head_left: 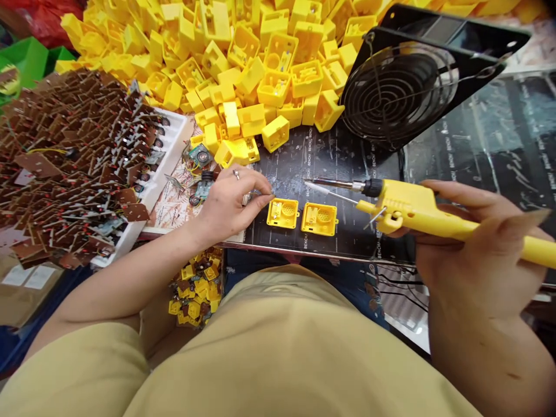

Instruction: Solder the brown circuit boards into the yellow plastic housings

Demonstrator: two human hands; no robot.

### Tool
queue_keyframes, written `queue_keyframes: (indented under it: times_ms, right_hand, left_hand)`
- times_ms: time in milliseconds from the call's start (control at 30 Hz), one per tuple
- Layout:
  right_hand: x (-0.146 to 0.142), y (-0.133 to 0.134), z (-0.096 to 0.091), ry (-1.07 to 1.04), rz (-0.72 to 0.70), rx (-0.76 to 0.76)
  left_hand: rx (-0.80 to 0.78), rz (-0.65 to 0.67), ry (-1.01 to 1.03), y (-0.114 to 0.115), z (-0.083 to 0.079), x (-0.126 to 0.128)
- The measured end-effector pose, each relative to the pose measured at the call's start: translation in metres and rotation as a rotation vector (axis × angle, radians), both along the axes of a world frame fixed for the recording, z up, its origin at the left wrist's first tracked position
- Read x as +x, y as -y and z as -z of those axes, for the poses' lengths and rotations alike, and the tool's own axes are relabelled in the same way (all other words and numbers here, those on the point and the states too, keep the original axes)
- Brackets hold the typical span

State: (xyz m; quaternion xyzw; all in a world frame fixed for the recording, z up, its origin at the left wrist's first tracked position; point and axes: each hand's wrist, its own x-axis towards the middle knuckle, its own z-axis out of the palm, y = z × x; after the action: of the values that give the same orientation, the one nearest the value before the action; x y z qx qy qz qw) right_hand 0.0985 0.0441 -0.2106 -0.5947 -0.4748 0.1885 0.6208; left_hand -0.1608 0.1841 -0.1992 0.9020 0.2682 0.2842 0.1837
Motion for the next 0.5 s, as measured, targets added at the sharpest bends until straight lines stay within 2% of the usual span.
queue_keyframes:
  times_ms: [133,200,300,400,500]
  right_hand:
    - [0.009,-0.01,0.0,-0.313,0.145,0.101]
    - [0.007,-0.01,-0.004,-0.329,0.199,0.12]
    - [-0.005,0.0,-0.014,-0.097,0.164,0.027]
    - [-0.01,0.015,-0.024,0.207,-0.045,-0.031]
    - [-0.003,0.024,-0.03,0.403,-0.201,-0.047]
  left_hand:
    - [0.202,0.129,-0.118,0.003,0.007,-0.005]
    - [0.246,0.167,-0.236,0.005,0.005,-0.007]
    - [0.243,0.189,-0.348,0.007,-0.002,-0.008]
    - [0.162,0.174,-0.403,0.007,-0.008,-0.005]
    - [0.031,0.152,-0.464,0.004,-0.014,0.0]
